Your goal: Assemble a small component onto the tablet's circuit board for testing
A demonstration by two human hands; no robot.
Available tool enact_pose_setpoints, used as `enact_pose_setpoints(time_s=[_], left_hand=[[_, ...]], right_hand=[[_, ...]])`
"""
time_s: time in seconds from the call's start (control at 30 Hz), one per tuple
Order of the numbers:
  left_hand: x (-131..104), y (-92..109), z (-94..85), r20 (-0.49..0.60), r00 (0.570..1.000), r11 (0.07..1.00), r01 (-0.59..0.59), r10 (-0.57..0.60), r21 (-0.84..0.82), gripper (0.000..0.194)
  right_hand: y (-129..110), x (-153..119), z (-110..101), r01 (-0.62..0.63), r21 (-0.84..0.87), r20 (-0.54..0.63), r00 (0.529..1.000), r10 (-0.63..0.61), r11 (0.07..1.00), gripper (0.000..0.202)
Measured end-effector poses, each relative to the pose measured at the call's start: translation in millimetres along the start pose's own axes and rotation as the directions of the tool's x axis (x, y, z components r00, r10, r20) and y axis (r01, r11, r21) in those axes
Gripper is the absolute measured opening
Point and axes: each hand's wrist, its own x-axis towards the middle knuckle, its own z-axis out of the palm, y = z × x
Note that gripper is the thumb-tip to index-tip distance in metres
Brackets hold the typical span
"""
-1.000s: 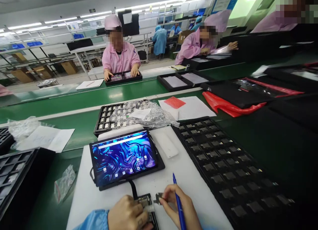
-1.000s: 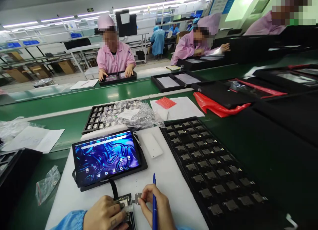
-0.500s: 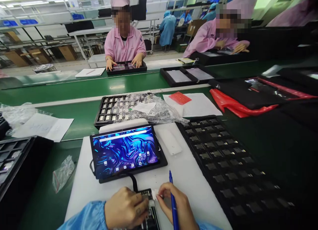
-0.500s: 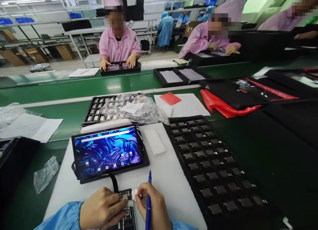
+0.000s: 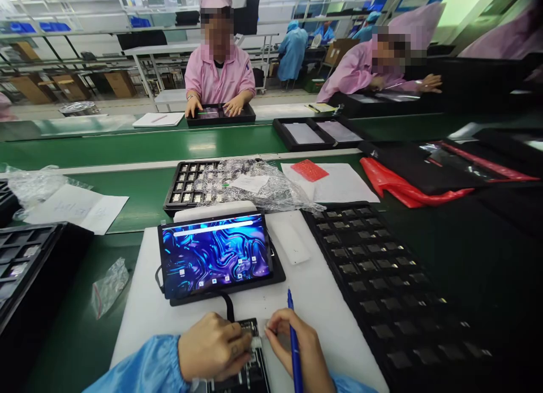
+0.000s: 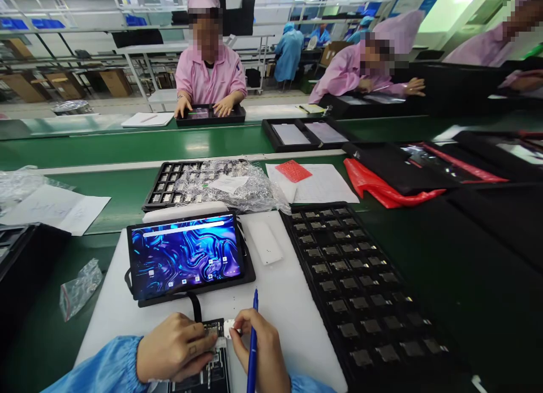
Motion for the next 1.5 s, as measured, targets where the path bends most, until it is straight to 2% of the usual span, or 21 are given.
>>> enact_pose_setpoints(time_s=[0.23,0.5,0.73,0.93,1.27,1.37,1.5], left_hand=[[1,-1,0.0,-0.042,0.999,1.000,0.005,-0.005,-0.007,0.033],[2,1,-3.0,-0.049,0.999,1.000,-0.003,0.003,0.005,0.038],[2,-2,-0.7,0.022,1.000,1.000,-0.011,0.011,-0.028,0.064],[-1,-2,4.6,0.054,0.998,0.999,0.032,-0.030,-0.028,0.073],[3,-1,1.8,0.021,0.993,0.978,0.115,-0.113,-0.174,0.066],[2,-2,2.0,0.013,0.990,0.975,0.138,-0.138,-0.174,0.059],[-1,-2,2.2,-0.005,0.992,0.979,0.127,-0.130,-0.162,0.055]], right_hand=[[-3,2,0,0.030,-0.097,-0.011,0.999,-0.032,0.995,0.009],[-2,1,3,0.057,-0.129,-0.020,0.998,-0.060,0.990,0.009],[0,0,4,0.077,-0.082,-0.020,0.997,-0.079,0.994,0.010],[0,-1,4,0.065,-0.085,-0.024,0.997,-0.067,0.994,0.009],[0,-3,2,0.048,-0.003,-0.015,0.999,-0.048,0.999,0.009],[2,-6,2,0.066,0.000,-0.082,0.994,-0.065,0.998,0.008],[1,-10,1,0.070,-0.090,-0.304,0.948,-0.094,0.994,0.004]])
